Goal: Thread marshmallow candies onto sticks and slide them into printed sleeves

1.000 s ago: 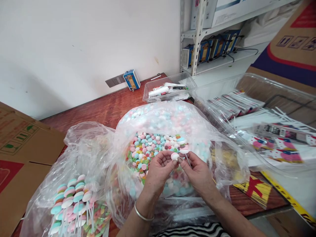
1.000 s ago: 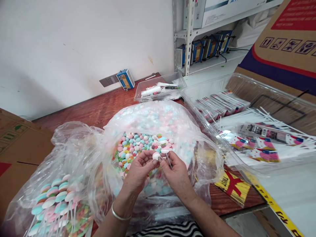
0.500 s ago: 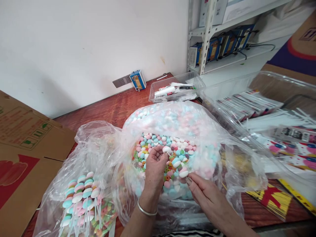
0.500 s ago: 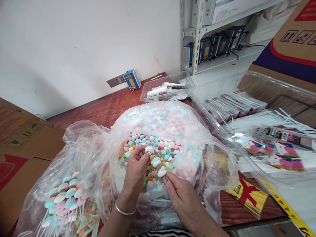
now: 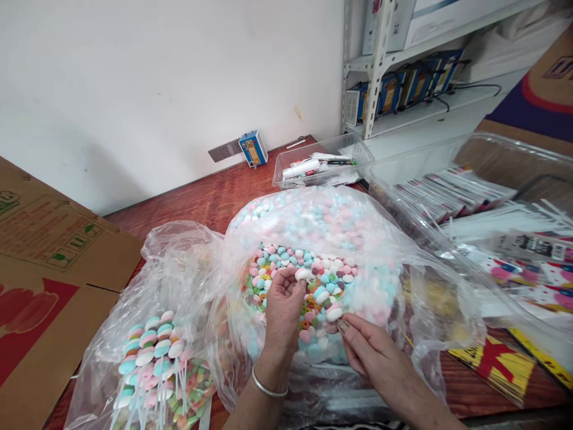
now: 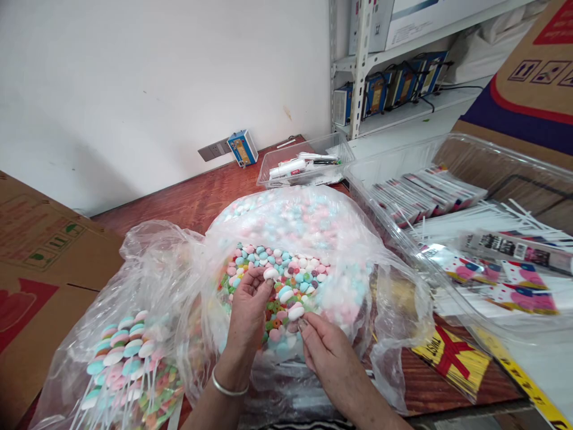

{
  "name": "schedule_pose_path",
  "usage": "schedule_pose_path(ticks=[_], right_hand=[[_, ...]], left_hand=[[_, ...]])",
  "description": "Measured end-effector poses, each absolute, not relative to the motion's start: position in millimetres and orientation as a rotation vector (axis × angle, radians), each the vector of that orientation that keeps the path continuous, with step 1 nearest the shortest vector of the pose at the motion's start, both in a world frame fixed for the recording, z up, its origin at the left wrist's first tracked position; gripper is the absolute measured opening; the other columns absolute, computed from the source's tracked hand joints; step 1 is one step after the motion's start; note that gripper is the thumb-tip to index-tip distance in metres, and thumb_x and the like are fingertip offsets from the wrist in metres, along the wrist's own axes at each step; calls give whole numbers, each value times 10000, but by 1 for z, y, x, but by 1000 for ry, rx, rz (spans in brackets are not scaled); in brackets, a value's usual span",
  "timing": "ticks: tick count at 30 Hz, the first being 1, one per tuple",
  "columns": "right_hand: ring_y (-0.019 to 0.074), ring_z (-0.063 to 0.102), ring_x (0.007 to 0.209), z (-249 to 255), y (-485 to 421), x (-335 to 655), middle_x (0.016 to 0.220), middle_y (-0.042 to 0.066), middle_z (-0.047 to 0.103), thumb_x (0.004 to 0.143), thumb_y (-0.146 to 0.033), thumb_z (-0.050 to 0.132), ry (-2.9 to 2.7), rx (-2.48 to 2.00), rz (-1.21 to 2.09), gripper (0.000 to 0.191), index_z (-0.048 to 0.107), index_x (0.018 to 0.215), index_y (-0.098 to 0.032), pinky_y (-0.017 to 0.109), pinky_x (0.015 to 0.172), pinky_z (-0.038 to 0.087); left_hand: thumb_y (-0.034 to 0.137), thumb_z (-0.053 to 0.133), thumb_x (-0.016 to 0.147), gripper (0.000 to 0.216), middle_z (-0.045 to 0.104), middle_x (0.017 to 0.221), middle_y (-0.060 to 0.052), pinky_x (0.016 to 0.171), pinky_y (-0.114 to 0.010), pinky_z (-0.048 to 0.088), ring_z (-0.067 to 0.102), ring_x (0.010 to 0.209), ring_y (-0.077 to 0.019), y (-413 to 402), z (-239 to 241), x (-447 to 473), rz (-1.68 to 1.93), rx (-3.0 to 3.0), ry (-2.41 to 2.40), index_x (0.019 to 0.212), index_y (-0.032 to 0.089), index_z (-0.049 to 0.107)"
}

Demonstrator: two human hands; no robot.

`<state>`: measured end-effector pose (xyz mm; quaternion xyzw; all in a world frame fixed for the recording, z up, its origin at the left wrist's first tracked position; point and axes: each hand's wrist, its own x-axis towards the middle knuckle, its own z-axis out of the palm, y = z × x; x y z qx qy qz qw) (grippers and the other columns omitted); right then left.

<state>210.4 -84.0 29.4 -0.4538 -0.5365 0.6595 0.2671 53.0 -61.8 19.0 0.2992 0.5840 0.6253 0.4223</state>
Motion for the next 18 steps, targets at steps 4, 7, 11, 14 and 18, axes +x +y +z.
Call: schedule_pose_path(ticks=[4, 7, 11, 14, 18], right_hand=[[87, 253, 359, 27, -87, 209, 428, -95, 358, 877, -503, 444, -1343, -1219, 1866, 319, 564, 790, -220, 194, 338, 203], [80, 200, 343, 23, -89, 207, 416, -113, 334, 868, -517, 428, -1277, -1192, 1957, 326, 553, 836, -217, 190, 323, 188], [75, 158, 346, 19, -90, 203, 421, -124, 317, 887, -501, 422, -1193, -1132, 1984, 318, 556, 886, -213, 184, 323, 170], [76, 157, 351, 18, -89, 202, 423, -125, 314, 907, -480, 425, -1176, -1099, 1981, 293, 543, 861, -216, 187, 328, 170], [81, 202, 358, 17, -85, 200, 432, -116, 336, 928, -479, 415, -1220, -1112, 1947, 301, 496, 782, -228, 194, 344, 204]], left_hand=[[286, 656, 806, 170, 615, 859, -20, 728, -214, 450, 575, 794, -122, -63, 20, 54, 1572, 889, 1506, 924, 183, 590], [272, 637, 810, 139, 606, 823, -10, 715, -214, 449, 571, 771, -124, -63, 20, 54, 1559, 952, 1536, 911, 189, 591], [222, 612, 805, 94, 612, 809, 2, 707, -214, 448, 573, 761, -121, -64, 21, 53, 1558, 992, 1548, 895, 197, 595], [203, 604, 808, 86, 619, 813, 2, 699, -214, 447, 574, 757, -120, -64, 22, 51, 1559, 1025, 1531, 894, 200, 598], [233, 617, 822, 90, 641, 832, -8, 703, -226, 457, 592, 758, -127, -64, 21, 51, 1571, 1060, 1535, 907, 205, 620]])
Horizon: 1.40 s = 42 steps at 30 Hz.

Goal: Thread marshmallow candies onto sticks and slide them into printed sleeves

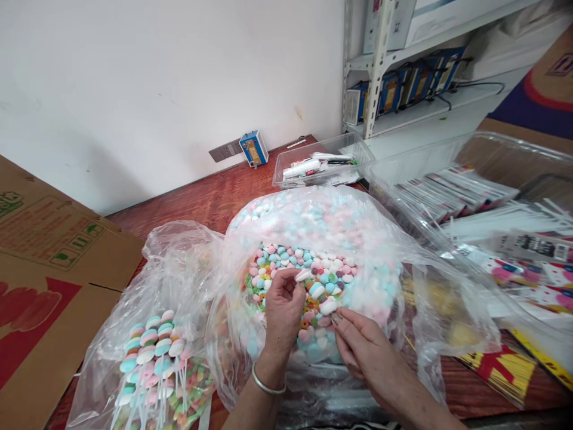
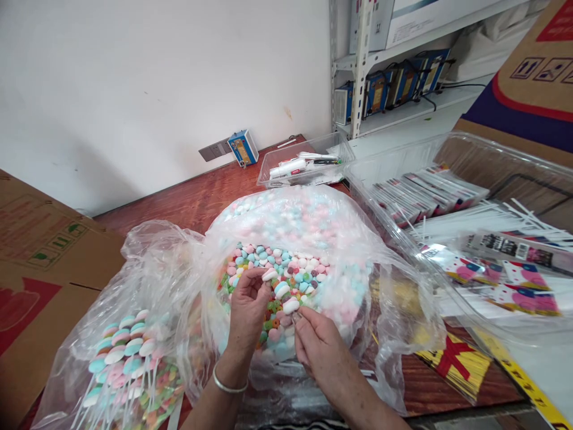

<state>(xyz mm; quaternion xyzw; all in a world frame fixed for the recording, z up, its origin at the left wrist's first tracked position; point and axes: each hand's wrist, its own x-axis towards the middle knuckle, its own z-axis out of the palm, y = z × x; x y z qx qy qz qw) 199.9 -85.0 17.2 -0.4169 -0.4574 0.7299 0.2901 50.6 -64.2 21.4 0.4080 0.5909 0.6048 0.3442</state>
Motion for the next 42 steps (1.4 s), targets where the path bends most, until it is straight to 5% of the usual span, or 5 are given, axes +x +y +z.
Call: schedule_pose_path(ticks=[10, 21, 37, 42], right_hand=[[106, 311, 446, 18, -83, 188, 530, -78, 348, 952, -413, 370, -1514, -1128, 1640, 292, 458, 739, -235, 212, 397, 238], [186, 602, 665, 20, -94, 179, 723, 27, 619, 978, -297, 322, -1896, -1102, 1130, 258, 500, 805, -229, 264, 611, 444], [221, 664, 425, 19, -117, 182, 548, 39, 662, 1029, -315, 203, -2248, -1088, 357, 430, 584, 898, -166, 276, 392, 401], [195, 696, 488, 20, -133, 192, 678, 42, 728, 1032, -290, 264, -2303, -870, 360, 358, 554, 1158, -120, 262, 429, 456]], left_hand=[[325, 669, 812, 176, 663, 916, -24, 768, -265, 496, 633, 857, -155, -61, 23, 53, 1655, 919, 1375, 938, 212, 618], [392, 599, 802, 205, 466, 655, 45, 414, -180, 326, 458, 514, -76, -53, 49, 64, 1620, 225, 913, 807, 208, 510], [378, 565, 841, 205, 495, 691, 34, 478, -168, 397, 445, 491, -56, -94, 63, 87, 1801, 349, 827, 805, 195, 480], [330, 562, 821, 149, 459, 683, 47, 432, -154, 366, 416, 470, -52, -107, 72, 76, 1944, 370, 769, 816, 207, 478]])
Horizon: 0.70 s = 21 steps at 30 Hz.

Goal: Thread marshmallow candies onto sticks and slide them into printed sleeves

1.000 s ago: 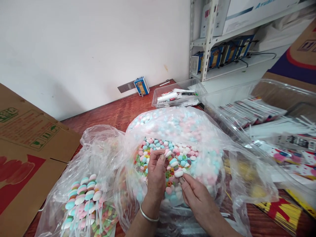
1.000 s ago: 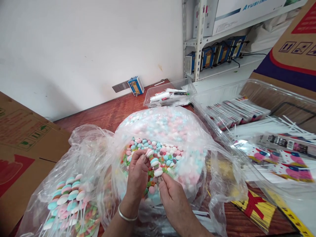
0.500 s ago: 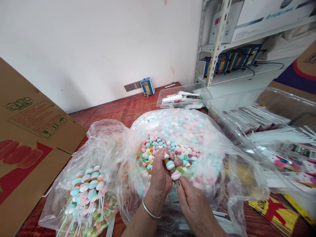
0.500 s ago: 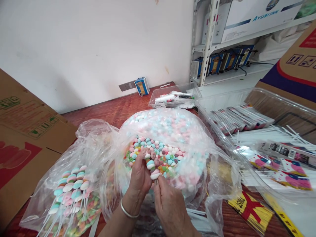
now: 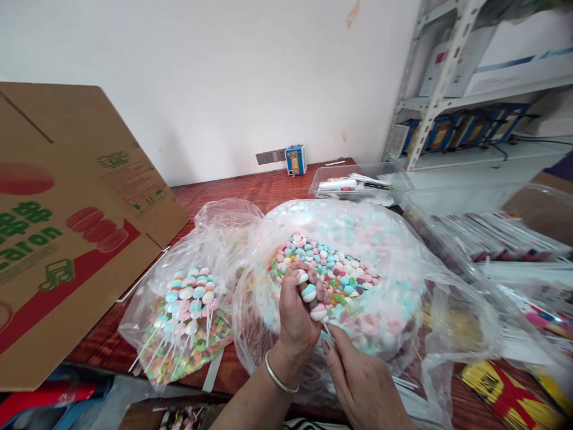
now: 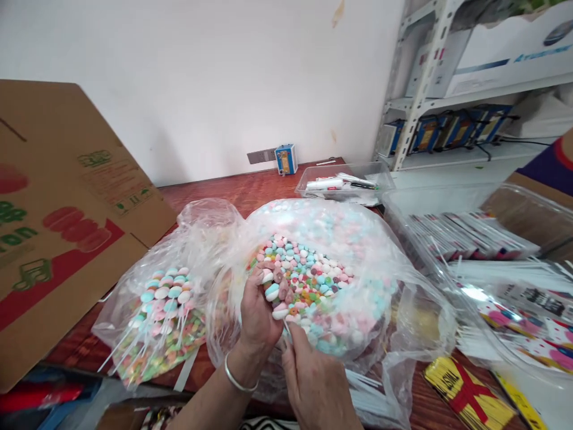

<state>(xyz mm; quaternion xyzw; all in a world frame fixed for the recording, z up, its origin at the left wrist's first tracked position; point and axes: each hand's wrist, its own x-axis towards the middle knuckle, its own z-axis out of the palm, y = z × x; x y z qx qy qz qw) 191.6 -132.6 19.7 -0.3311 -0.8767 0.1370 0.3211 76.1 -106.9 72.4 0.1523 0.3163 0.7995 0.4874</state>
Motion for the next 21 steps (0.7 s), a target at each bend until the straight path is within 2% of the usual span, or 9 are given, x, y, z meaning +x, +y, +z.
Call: schedule_pose_path(ticks=[4, 6, 16, 19, 21], right_hand=[[171, 642, 393, 9, -144, 197, 560, 17, 672, 1035, -253, 260, -2280, -776, 234, 385, 587, 1128, -73, 261, 384, 407], [161, 614, 364, 6, -147, 197, 524, 9, 643, 1036, -255, 270, -2271, -753, 171, 391, 601, 1109, -60, 260, 376, 385], [135, 571, 348, -5, -146, 192, 487, -1, 586, 1032, -244, 290, -2273, -635, 44, 389, 618, 1065, -38, 255, 386, 357], [134, 576, 344, -8, -141, 193, 496, -1, 602, 1036, -261, 285, -2279, -626, 63, 405, 610, 1098, -28, 253, 380, 371], [140, 595, 360, -9, -138, 196, 516, 7, 626, 1036, -273, 293, -2286, -639, 69, 404, 609, 1114, -34, 251, 387, 393]], left_hand=[[453, 529, 878, 262, 450, 690, 51, 424, -158, 378, 391, 443, -40, -120, 73, 82, 1974, 389, 853, 823, 205, 464], [446, 518, 900, 256, 456, 702, 54, 424, -158, 380, 385, 429, -32, -127, 71, 87, 1998, 434, 884, 827, 209, 452], [409, 446, 952, 207, 479, 730, 32, 485, -196, 429, 447, 489, -62, -143, 63, 90, 2018, 493, 901, 869, 221, 474], [461, 441, 941, 265, 515, 737, 13, 520, -208, 444, 494, 541, -86, -142, 62, 86, 2054, 502, 904, 907, 211, 524], [514, 414, 934, 338, 555, 767, -7, 535, -221, 450, 526, 574, -107, -140, 63, 80, 2068, 473, 838, 1003, 212, 548]])
